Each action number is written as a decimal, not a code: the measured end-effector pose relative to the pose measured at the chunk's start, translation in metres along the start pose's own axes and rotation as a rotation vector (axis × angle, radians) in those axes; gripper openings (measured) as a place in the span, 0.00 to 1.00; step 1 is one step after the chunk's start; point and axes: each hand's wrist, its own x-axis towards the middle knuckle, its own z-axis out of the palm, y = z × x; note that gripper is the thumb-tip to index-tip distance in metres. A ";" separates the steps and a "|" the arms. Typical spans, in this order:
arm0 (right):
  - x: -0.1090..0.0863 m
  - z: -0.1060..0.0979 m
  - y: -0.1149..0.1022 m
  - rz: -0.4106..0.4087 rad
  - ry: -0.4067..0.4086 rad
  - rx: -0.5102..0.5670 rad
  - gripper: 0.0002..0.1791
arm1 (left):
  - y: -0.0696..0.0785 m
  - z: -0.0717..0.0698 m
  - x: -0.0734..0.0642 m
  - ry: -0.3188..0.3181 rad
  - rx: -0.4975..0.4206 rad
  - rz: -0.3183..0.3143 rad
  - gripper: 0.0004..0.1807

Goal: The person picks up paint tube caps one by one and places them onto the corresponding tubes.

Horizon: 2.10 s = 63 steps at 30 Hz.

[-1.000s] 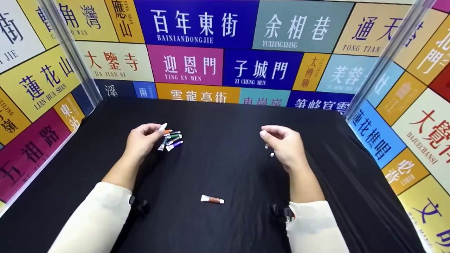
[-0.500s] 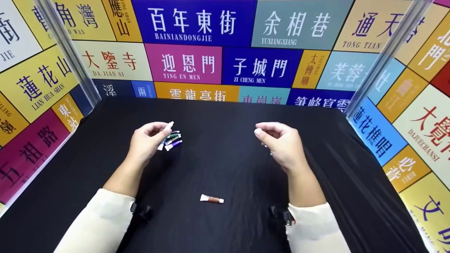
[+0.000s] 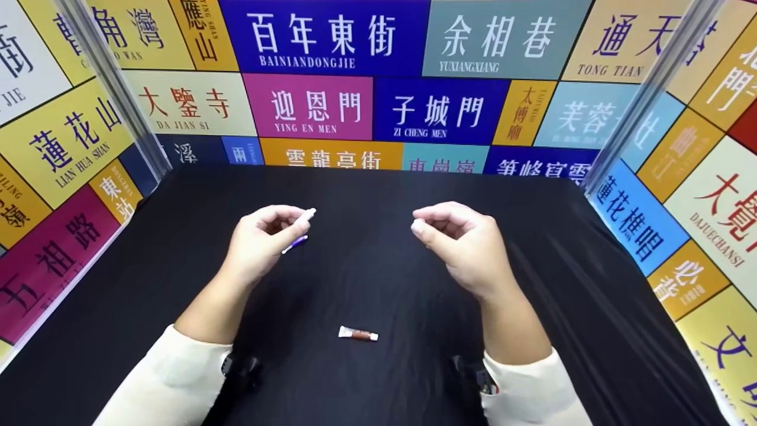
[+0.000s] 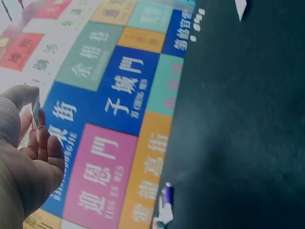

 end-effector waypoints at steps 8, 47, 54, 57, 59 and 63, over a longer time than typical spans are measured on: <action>-0.010 0.010 -0.012 -0.124 -0.085 0.050 0.10 | 0.024 0.006 -0.011 -0.054 -0.020 0.075 0.09; -0.025 0.035 -0.014 -0.308 -0.228 -0.103 0.15 | 0.064 0.027 -0.044 -0.248 0.034 0.309 0.09; -0.027 0.038 -0.013 -0.274 -0.248 -0.139 0.14 | 0.065 0.030 -0.046 -0.265 0.027 0.343 0.09; -0.027 0.039 -0.013 -0.262 -0.253 -0.140 0.13 | 0.065 0.031 -0.046 -0.267 0.032 0.349 0.09; -0.027 0.040 -0.013 -0.263 -0.261 -0.141 0.13 | 0.065 0.031 -0.047 -0.268 0.038 0.354 0.08; -0.027 0.041 -0.013 -0.277 -0.291 -0.131 0.14 | 0.065 0.032 -0.047 -0.276 0.042 0.363 0.09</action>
